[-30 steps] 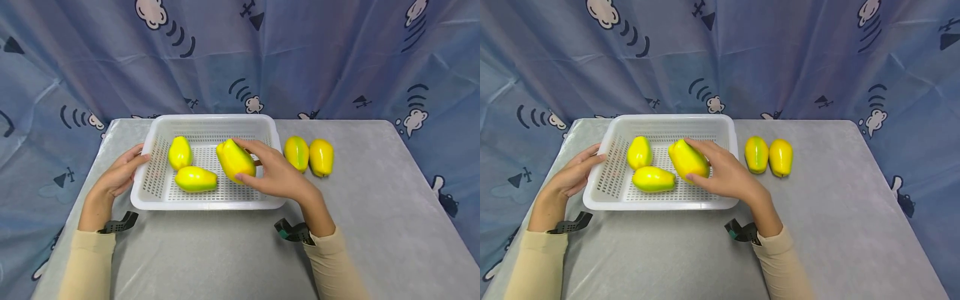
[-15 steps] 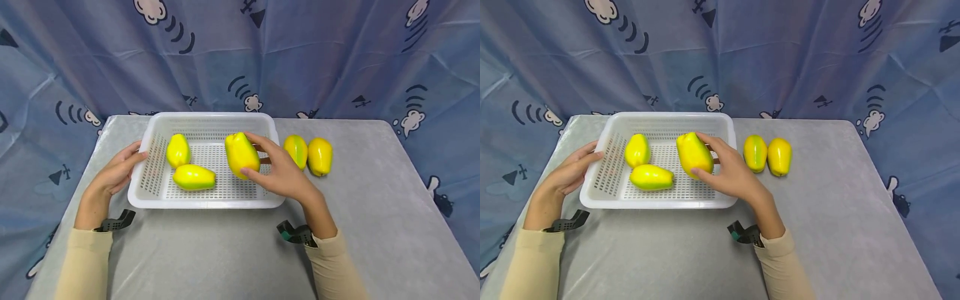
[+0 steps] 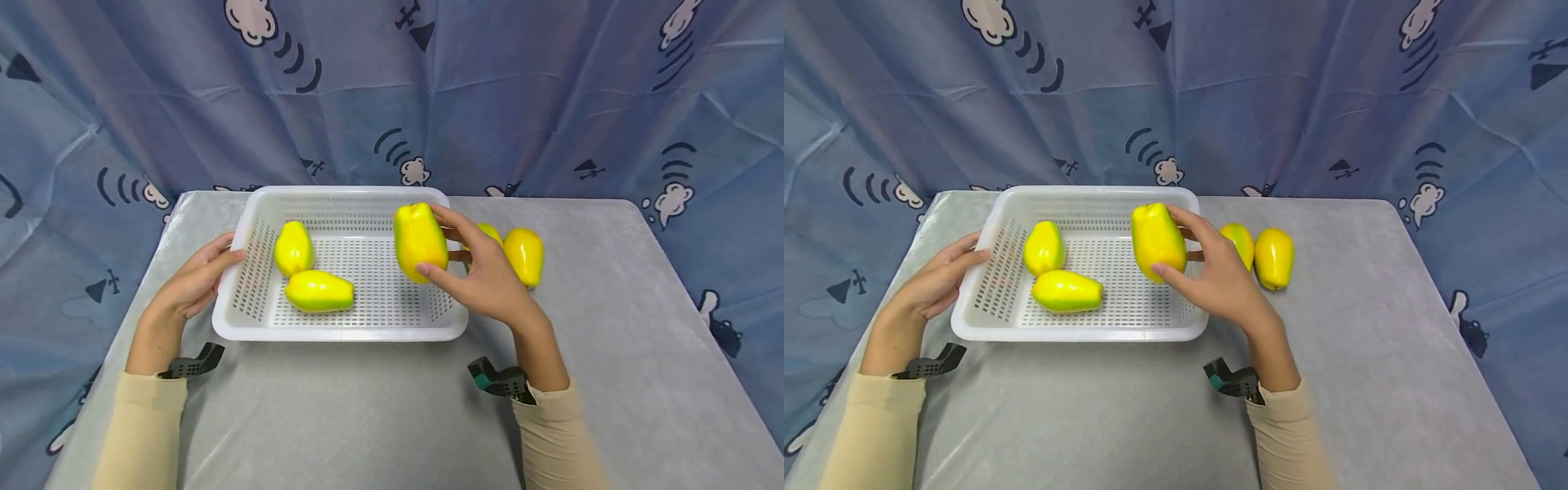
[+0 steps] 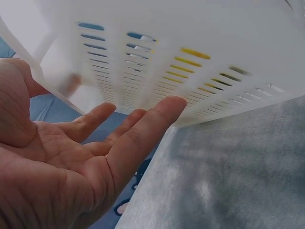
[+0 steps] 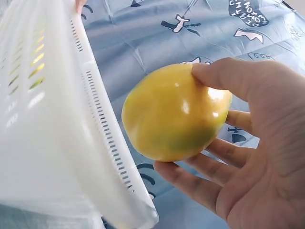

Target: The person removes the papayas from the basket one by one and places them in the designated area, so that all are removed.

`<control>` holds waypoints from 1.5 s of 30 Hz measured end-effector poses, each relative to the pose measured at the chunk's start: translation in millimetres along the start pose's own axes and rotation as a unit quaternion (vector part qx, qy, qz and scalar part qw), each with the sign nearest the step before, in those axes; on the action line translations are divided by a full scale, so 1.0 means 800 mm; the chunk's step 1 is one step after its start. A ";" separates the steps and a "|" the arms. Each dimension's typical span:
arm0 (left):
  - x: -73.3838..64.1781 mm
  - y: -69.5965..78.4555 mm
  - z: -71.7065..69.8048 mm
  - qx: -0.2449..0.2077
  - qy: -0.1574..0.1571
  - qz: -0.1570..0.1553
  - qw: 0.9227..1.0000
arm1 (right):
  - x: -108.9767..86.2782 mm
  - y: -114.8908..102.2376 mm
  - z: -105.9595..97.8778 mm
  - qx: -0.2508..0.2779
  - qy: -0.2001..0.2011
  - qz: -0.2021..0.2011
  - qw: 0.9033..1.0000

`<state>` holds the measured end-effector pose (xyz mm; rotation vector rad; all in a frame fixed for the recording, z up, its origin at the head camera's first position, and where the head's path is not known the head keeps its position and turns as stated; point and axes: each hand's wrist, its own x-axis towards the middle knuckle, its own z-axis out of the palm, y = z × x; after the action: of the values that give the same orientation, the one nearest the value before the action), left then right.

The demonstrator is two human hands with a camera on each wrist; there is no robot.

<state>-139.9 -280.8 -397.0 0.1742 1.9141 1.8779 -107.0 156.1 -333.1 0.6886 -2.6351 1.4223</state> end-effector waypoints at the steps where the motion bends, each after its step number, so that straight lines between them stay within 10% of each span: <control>1: 0.000 0.000 0.000 0.000 0.000 0.000 1.000 | 0.000 -0.001 -0.001 0.003 0.000 0.001 1.000; 45: 0.000 -0.003 -0.002 0.002 0.002 0.000 1.000 | -0.014 0.027 -0.059 -0.052 0.076 0.082 0.992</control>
<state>-139.8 -282.4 -399.0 0.1729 1.9197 1.8768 -112.5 208.3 -326.1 0.3473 -2.6747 1.3032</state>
